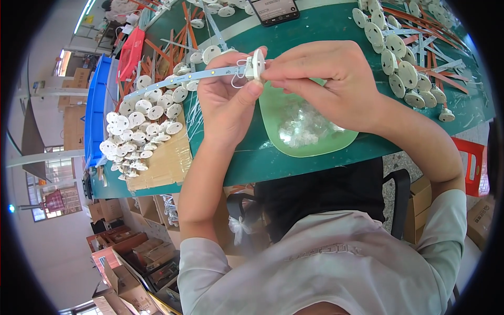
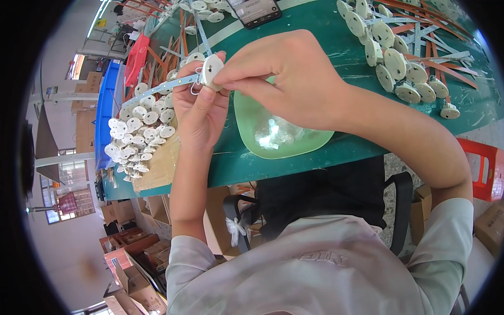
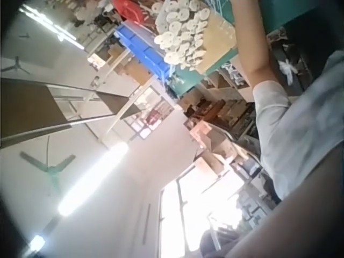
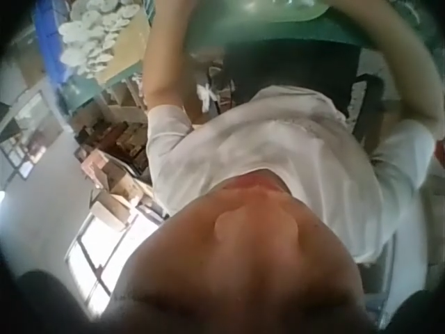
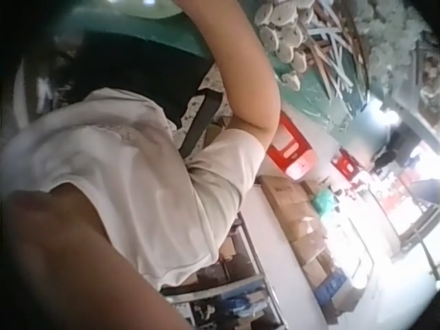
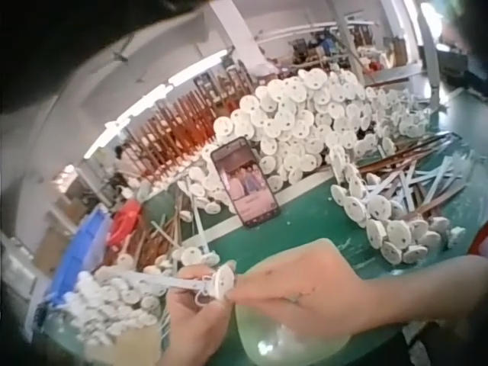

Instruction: Manually attaching plastic components to an LED strip at a workbench.

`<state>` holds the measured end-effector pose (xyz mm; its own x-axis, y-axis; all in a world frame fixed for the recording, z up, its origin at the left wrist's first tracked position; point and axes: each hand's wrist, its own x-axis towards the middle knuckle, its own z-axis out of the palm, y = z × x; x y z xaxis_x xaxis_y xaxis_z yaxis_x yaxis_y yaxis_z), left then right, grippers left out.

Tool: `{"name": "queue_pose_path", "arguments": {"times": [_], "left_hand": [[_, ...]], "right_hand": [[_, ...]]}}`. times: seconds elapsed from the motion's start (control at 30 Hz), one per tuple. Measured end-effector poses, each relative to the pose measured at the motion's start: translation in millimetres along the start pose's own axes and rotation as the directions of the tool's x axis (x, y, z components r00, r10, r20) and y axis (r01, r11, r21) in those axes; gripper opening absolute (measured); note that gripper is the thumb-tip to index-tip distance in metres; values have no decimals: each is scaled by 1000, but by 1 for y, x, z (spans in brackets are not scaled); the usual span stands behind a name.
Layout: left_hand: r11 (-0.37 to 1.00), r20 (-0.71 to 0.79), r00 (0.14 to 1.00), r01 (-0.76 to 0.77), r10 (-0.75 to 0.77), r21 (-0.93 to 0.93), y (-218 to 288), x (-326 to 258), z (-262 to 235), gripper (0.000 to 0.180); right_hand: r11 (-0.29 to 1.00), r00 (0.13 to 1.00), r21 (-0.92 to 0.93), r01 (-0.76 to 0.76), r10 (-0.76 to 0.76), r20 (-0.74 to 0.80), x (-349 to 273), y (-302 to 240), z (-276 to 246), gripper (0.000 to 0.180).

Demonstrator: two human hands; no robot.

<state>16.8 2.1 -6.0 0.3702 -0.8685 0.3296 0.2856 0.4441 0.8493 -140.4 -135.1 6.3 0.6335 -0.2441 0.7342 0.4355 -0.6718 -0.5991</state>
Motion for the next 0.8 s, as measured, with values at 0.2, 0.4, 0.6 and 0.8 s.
{"name": "queue_pose_path", "arguments": {"times": [0.2, 0.4, 0.6, 0.8], "left_hand": [[999, 83, 996, -9, 14, -54, 3, -3, 0, 45], [997, -20, 999, -50, 49, -62, -4, -5, 7, 43], [990, -30, 999, -32, 28, -141, -10, -8, 15, 36], [987, -48, 999, -5, -3, -160, -13, -8, 13, 36]], "right_hand": [[971, 987, 182, -157, 149, 56, 0, -7, -5, 15], [997, 997, -70, 17, -22, -73, -4, -6, 10, 10], [993, 985, -108, 44, -61, -164, -6, -1, 17, 8], [987, 985, -144, 69, -91, -147, -8, 1, 17, 9]]}}
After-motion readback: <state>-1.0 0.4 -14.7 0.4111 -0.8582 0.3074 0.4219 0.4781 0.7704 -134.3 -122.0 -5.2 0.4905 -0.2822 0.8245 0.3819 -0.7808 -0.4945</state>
